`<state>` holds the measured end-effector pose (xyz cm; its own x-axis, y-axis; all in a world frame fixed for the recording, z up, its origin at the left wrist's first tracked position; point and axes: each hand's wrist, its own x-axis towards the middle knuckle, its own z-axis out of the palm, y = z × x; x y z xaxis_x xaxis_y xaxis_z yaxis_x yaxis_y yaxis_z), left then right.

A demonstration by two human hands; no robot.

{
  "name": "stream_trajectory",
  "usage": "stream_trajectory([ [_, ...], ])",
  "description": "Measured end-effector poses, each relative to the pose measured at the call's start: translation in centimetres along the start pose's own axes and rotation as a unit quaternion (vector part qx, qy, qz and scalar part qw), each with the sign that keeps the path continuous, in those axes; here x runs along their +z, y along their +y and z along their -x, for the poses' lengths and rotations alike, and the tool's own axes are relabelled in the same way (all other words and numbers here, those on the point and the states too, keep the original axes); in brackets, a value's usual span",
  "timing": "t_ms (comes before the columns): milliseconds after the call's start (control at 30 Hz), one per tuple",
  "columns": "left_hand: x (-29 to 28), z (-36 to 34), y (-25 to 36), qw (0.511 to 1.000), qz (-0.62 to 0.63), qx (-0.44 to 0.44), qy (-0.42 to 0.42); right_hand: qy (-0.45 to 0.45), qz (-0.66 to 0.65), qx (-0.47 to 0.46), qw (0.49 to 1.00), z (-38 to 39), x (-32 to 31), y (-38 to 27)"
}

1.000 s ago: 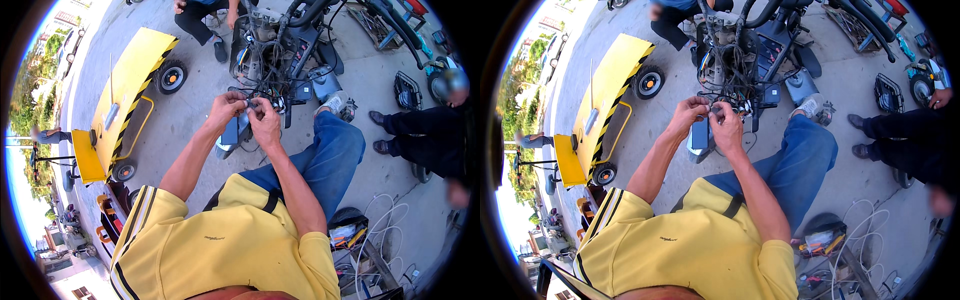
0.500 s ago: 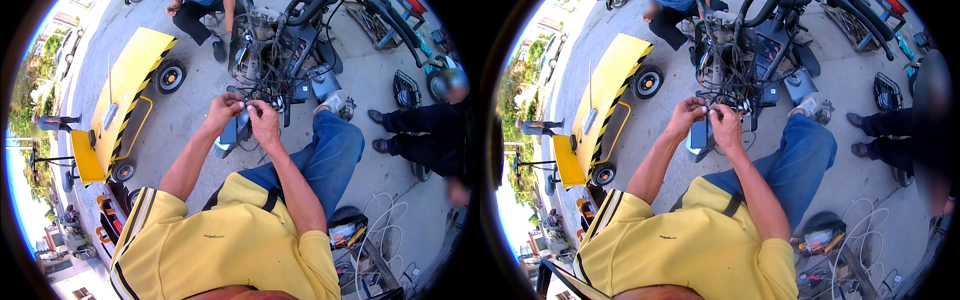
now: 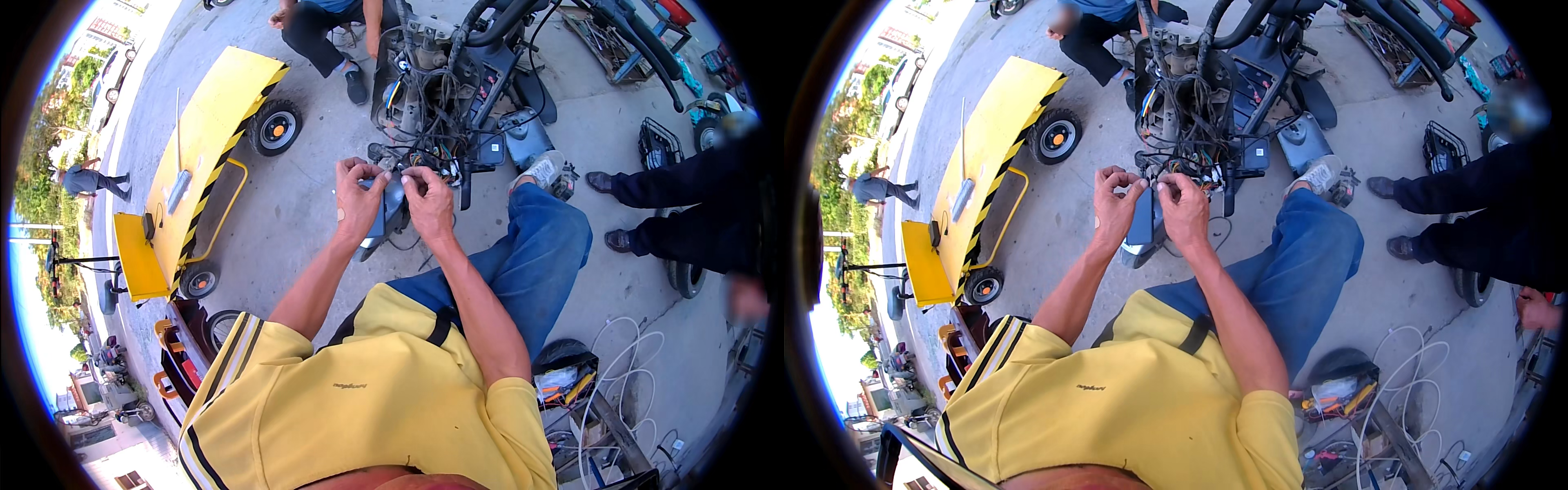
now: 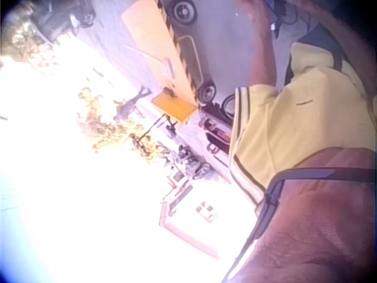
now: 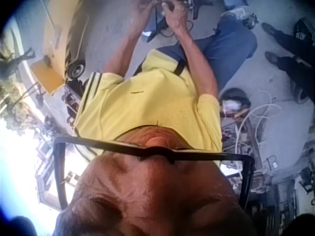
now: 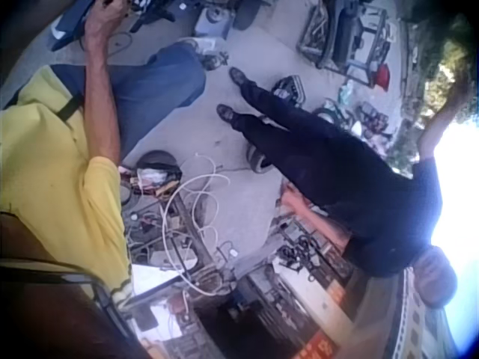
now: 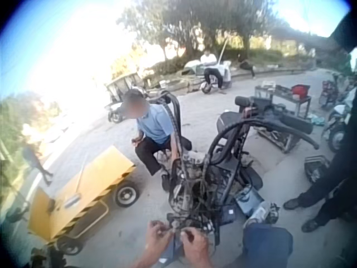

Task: The person works on the exposed wiring of a scooter's handlebar assembly. They strip wire ends, twist connections, and wrap them with electrical tape. The person occasionally picks up a small white device and a roll of tape while continuing to secure the wiring.

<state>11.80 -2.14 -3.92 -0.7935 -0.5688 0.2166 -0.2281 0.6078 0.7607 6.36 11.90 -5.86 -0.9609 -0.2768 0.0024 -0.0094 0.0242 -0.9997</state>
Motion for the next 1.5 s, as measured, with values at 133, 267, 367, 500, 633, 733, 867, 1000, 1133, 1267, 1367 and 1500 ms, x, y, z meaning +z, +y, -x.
stream_trajectory([
  [133, 0.3, 0.3, -0.3, 0.987, 0.117, -0.092, -0.058, -0.004, 0.011, 0.004, 1.000, 0.3, 0.1, -0.2],
  [267, 1.0, -0.5, 0.6, 0.935, 0.265, -0.216, -0.099, -0.007, 0.039, -0.018, 0.999, 0.4, 0.2, -0.4],
  [367, 1.3, -1.0, -0.2, 0.896, 0.337, -0.253, -0.140, -0.015, 0.046, 0.002, 0.999, 0.3, -0.1, -0.5],
  [500, 1.9, -1.5, -0.8, 0.814, 0.466, -0.283, -0.199, -0.015, -0.028, 0.029, 0.999, 0.0, -0.3, -0.2],
  [633, 3.1, -1.1, -1.4, 0.727, 0.561, -0.340, -0.203, -0.066, -0.128, 0.077, 0.987, -0.9, -0.5, 1.4],
  [733, 2.3, -0.7, -1.2, 0.693, 0.595, -0.337, -0.227, -0.103, -0.132, 0.119, 0.979, -0.9, -0.9, 0.3],
  [867, 1.3, -1.4, -2.4, 0.669, 0.608, -0.326, -0.276, -0.100, -0.180, 0.139, 0.969, -0.8, -0.3, 0.4],
  [1000, 1.3, -1.6, -1.3, 0.654, 0.622, -0.310, -0.298, -0.110, -0.188, 0.151, 0.964, -1.1, -0.9, 0.8],
  [1133, 1.3, -1.5, -2.0, 0.616, 0.651, -0.326, -0.300, -0.108, -0.198, 0.165, 0.960, -1.1, -0.9, 0.4],
  [1267, 0.7, -1.1, -0.4, 0.685, 0.604, -0.273, -0.301, -0.102, -0.199, 0.161, 0.961, -0.9, -0.9, 0.5],
  [1367, 1.2, -1.4, -0.2, 0.767, 0.524, -0.266, -0.257, -0.113, -0.168, 0.145, 0.969, -0.8, -0.4, 0.7],
  [1500, 1.5, -1.1, -0.2, 0.786, 0.514, -0.284, -0.195, -0.109, -0.131, 0.138, 0.976, -0.8, -0.2, 0.7],
])
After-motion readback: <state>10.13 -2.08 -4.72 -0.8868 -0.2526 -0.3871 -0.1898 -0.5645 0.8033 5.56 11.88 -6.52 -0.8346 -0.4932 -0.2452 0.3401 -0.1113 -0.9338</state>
